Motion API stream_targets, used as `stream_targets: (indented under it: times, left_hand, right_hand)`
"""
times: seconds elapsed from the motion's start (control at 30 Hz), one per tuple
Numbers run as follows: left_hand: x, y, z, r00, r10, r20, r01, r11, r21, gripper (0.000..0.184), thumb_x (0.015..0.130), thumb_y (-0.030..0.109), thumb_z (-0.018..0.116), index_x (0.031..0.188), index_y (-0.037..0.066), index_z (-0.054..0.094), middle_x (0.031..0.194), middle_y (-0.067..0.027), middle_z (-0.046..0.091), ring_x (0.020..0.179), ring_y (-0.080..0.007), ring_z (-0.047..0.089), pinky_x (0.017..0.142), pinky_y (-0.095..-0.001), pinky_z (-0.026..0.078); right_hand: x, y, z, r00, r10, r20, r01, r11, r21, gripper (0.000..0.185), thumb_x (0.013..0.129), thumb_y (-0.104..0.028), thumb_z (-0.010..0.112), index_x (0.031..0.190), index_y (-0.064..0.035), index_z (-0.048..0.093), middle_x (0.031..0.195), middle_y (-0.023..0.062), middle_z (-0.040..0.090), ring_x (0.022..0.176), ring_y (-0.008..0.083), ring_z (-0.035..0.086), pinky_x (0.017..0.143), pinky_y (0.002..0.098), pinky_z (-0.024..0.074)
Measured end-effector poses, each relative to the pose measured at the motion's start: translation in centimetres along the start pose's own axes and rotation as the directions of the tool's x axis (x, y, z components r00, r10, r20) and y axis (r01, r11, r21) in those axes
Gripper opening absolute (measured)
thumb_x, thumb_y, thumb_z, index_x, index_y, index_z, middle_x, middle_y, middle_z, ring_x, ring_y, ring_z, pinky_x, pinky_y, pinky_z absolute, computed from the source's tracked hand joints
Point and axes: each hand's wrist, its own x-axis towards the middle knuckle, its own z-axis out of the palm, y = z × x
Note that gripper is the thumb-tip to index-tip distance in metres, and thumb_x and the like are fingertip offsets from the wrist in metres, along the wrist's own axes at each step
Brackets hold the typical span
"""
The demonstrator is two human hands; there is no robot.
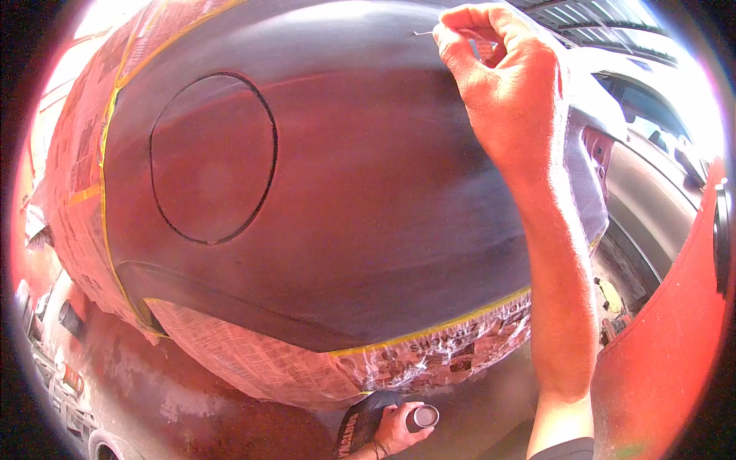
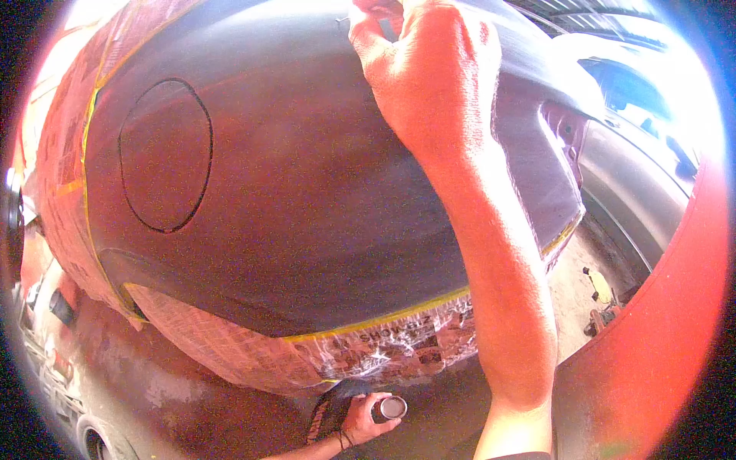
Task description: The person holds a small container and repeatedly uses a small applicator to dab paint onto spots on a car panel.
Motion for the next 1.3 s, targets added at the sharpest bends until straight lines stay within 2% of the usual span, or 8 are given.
stream_targets:
  times: [0.17, 0.33, 0.47, 0.6, 0.63, 0.9, 1.1, 1.3]
  left_hand:
    - [0.1, -0.2, 0.1, 1.000, 0.008, -0.020, -0.008, 1.000, -0.015, 0.073, 0.081, 0.050, 0.093, 0.135, 0.009, 0.067, 0.126, -0.0122, 0.075, 0.114, -0.0324, 0.070, 0.104, -0.0461, 0.049]
    - [-0.2, -0.5, 0.3, 0.999, 0.017, -0.030, -0.018, 1.000, -0.026, 0.072, 0.080, 0.048, 0.093, 0.135, 0.009, 0.067, 0.125, -0.0104, 0.076, 0.114, -0.0321, 0.071, 0.104, -0.0461, 0.049]
    - [0.0, -0.4, 0.1, 0.996, 0.076, -0.036, -0.076, 0.997, -0.011, 0.072, 0.080, 0.047, 0.093, 0.135, 0.012, 0.065, 0.122, -0.0081, 0.076, 0.111, -0.0313, 0.072, 0.104, -0.0474, 0.047]
    - [0.3, -0.1, 0.8, 0.999, 0.037, -0.004, -0.037, 0.996, -0.079, 0.073, 0.079, 0.049, 0.094, 0.135, 0.012, 0.065, 0.119, -0.0103, 0.076, 0.110, -0.0326, 0.072, 0.103, -0.0480, 0.049]
    - [0.5, -0.1, 1.2, 0.999, 0.039, -0.007, -0.039, 0.994, -0.099, 0.074, 0.078, 0.049, 0.095, 0.134, 0.012, 0.065, 0.118, -0.0108, 0.077, 0.110, -0.0325, 0.072, 0.103, -0.0479, 0.049]
    - [1.8, 0.3, 5.3, 0.988, 0.119, 0.101, -0.100, 0.979, -0.180, 0.073, 0.081, 0.051, 0.092, 0.134, 0.010, 0.065, 0.118, -0.0124, 0.077, 0.107, -0.0358, 0.074, 0.097, -0.0505, 0.052]
    - [1.2, -0.7, 5.3, 0.988, 0.024, 0.155, 0.002, 0.986, -0.165, 0.078, 0.078, 0.054, 0.096, 0.136, 0.011, 0.066, 0.118, -0.0141, 0.079, 0.109, -0.0360, 0.076, 0.099, -0.0459, 0.058]
    - [0.9, 0.0, 4.4, 0.980, -0.089, 0.179, 0.122, 0.976, -0.182, 0.079, 0.078, 0.052, 0.097, 0.137, 0.010, 0.065, 0.117, -0.0146, 0.080, 0.105, -0.0316, 0.079, 0.096, -0.0436, 0.061]
  right_hand:
    - [0.3, 0.7, 1.0, 0.984, -0.036, -0.172, 0.053, 0.994, 0.092, 0.011, 0.099, -0.011, 0.073, 0.104, -0.0023, 0.078, 0.077, 0.0029, 0.073, 0.058, 0.0107, 0.060, 0.059, 0.0291, 0.0523]
    - [0.4, 3.7, -4.4, 0.974, -0.104, -0.203, 0.118, 0.991, 0.063, 0.023, 0.103, -0.020, 0.079, 0.115, -0.0013, 0.079, 0.102, 0.0014, 0.080, 0.082, 0.0067, 0.067, 0.074, 0.0252, 0.0543]
    - [-5.3, 4.7, -13.1, 0.963, 0.007, -0.268, -0.031, 0.996, -0.084, 0.019, 0.107, -0.010, 0.071, 0.123, -0.0002, 0.073, 0.110, 0.0034, 0.075, 0.085, 0.0073, 0.064, 0.074, 0.0212, 0.0507]
    - [-15.4, 7.2, -21.2, 0.980, 0.188, -0.065, -0.197, 0.964, -0.176, 0.010, 0.106, -0.002, 0.066, 0.117, -0.0026, 0.066, 0.110, 0.0045, 0.069, 0.080, 0.0062, 0.054, 0.068, 0.0213, 0.0433]
    - [-18.4, 7.3, -23.1, 0.948, 0.317, -0.039, -0.318, 0.926, -0.203, 0.008, 0.104, -0.007, 0.072, 0.109, -0.0034, 0.066, 0.111, 0.0034, 0.067, 0.099, 0.0132, 0.062, 0.095, 0.0317, 0.0513]
    - [-39.4, 7.4, -34.0, 0.592, 0.778, -0.210, -0.752, 0.440, -0.490, 0.011, 0.100, -0.011, 0.082, 0.104, -0.0032, 0.075, 0.096, 0.0021, 0.075, 0.089, 0.0106, 0.067, 0.082, 0.0289, 0.0545]
    - [-24.2, 2.9, -24.0, 0.872, 0.459, 0.169, -0.398, 0.867, -0.301, 0.009, 0.094, -0.001, 0.082, 0.101, -0.0030, 0.077, 0.098, 0.0084, 0.078, 0.088, 0.0155, 0.073, 0.083, 0.0308, 0.0584]
    - [-13.7, 1.5, -14.4, 0.972, 0.124, 0.200, -0.137, 0.989, 0.050, 0.020, 0.090, 0.008, 0.081, 0.106, -0.0019, 0.075, 0.100, 0.0099, 0.078, 0.087, 0.0145, 0.071, 0.080, 0.0303, 0.0577]
